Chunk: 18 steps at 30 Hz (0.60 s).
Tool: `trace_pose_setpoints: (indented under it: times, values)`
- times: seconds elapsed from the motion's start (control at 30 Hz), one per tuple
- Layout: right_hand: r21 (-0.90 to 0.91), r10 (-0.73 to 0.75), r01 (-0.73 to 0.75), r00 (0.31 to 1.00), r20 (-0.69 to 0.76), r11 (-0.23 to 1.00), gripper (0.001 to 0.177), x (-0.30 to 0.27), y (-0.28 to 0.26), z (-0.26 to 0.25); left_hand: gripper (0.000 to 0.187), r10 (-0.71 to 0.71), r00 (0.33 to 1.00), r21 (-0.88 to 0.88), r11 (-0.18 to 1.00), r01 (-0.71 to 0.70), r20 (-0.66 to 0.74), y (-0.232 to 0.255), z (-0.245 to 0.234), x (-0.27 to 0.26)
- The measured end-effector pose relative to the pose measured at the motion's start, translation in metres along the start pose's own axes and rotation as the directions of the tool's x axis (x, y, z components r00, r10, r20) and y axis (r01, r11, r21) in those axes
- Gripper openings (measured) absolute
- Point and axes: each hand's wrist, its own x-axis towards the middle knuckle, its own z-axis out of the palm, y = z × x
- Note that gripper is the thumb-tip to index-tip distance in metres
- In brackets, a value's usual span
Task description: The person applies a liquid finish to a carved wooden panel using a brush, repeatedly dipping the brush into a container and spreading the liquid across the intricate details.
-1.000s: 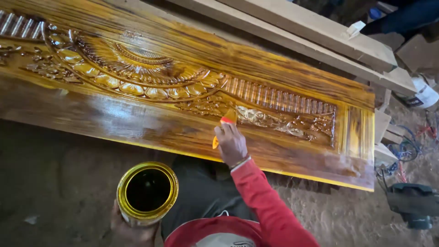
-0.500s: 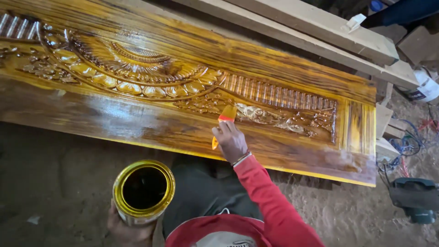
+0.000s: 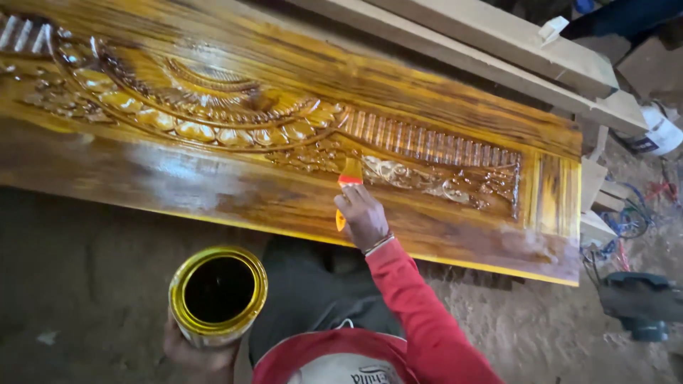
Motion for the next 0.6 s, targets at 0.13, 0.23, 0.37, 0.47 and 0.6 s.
trace_pose_setpoints:
  times: [0.13,0.23,0.37,0.47,0.6]
  values:
    - [0.051,-0.029,0.03,0.999,-0.016,0.998,0.036,0.006,0.006,-0.006,0.061,0.01,1.0,0.007,1.0,-0.01,-0.007,0.002,0.002,0.007]
    - [0.099,-0.05,0.056,0.997,-0.061,0.993,0.035,-0.005,0.023,-0.004,0.06,0.009,1.0,-0.011,1.0,-0.009,0.006,-0.003,-0.007,0.011]
    - [0.252,-0.126,0.137,0.99,-0.059,0.958,0.031,-0.011,0.044,-0.006,0.059,0.024,0.999,-0.046,0.999,-0.022,0.04,-0.002,-0.013,0.015]
    - [0.337,-0.141,0.169,0.984,-0.107,0.926,0.029,-0.013,0.054,-0.008,0.058,0.024,0.998,-0.065,0.998,-0.02,0.066,-0.005,-0.016,0.017]
    - [0.33,-0.099,0.125,0.99,-0.096,0.936,0.032,-0.016,0.058,-0.009,0.057,0.025,0.995,-0.096,0.995,-0.016,0.099,-0.01,-0.019,0.017]
